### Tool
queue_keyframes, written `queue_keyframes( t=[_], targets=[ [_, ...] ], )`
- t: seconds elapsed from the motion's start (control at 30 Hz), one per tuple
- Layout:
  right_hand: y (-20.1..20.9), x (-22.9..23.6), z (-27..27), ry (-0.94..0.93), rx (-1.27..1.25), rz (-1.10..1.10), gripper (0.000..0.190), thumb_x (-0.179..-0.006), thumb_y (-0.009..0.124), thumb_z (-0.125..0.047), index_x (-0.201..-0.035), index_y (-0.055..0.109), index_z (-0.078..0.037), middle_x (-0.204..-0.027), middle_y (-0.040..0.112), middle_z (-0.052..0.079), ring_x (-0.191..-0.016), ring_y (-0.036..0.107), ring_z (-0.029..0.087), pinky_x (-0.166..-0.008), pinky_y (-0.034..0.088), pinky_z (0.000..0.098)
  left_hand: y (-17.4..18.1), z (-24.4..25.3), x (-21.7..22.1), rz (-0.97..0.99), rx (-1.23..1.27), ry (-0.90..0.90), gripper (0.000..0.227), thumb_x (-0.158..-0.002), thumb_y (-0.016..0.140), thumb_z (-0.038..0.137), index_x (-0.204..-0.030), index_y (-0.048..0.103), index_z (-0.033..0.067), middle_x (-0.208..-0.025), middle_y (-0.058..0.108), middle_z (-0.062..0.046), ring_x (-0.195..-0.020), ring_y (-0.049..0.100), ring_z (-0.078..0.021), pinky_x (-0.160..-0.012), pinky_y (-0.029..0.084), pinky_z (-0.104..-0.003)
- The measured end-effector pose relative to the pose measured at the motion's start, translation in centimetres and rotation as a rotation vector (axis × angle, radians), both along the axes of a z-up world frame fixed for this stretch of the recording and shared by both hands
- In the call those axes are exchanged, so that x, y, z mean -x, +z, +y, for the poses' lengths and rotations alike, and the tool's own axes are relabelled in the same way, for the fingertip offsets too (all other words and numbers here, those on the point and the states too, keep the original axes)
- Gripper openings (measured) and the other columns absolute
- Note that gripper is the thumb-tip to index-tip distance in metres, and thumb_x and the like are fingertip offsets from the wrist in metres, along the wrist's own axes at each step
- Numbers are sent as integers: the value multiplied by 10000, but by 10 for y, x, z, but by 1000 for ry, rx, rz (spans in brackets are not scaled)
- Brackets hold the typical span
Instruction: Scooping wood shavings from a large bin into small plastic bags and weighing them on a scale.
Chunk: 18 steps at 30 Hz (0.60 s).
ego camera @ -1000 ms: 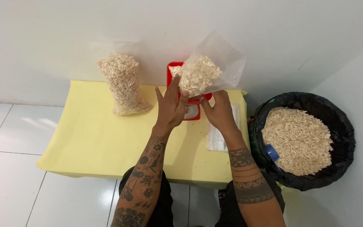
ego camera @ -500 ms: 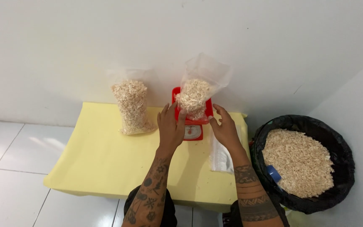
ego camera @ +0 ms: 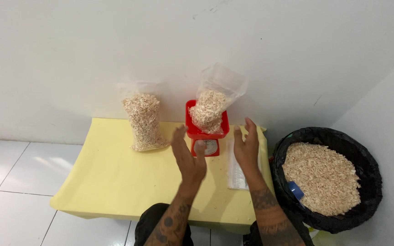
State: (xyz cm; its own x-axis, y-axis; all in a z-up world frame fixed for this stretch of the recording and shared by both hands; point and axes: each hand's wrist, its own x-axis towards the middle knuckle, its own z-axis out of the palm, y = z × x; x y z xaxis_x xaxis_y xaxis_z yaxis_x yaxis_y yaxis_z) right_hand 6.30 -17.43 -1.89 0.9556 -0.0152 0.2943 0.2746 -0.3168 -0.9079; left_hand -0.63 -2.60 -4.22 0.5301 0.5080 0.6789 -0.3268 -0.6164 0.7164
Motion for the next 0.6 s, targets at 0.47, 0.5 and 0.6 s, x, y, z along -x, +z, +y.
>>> queue_keyframes(
  t=[0.47,0.5,0.6],
  targets=[
    [-35,76,21,322,-179,96,916,-938,289,-696,-1590,187,-61,-1667,235,163,-1530,251,311,-1227,245,506,15,-62,47,247,545,-909,712,-1034,122,450,-1617,38,50,-1738,11,-114,-1604,-16,-275,-1280,22,-462],
    [-36,79,21,341,-173,104,927,-932,291,-705,-1590,174,-62,-1668,219,162,-1532,235,312,-1226,235,511,14,-61,47,254,489,-857,663,-1041,40,411,-1622,32,92,-1742,7,-87,-1606,-26,-267,-1291,13,-462],
    [-44,98,31,387,-155,126,952,-919,295,-723,-1591,147,-65,-1672,186,160,-1536,204,314,-1225,216,520,-30,-44,26,84,803,-944,597,-1077,205,303,-1600,236,17,-1698,242,-131,-1576,207,-261,-1276,164,-408]
  ],
)
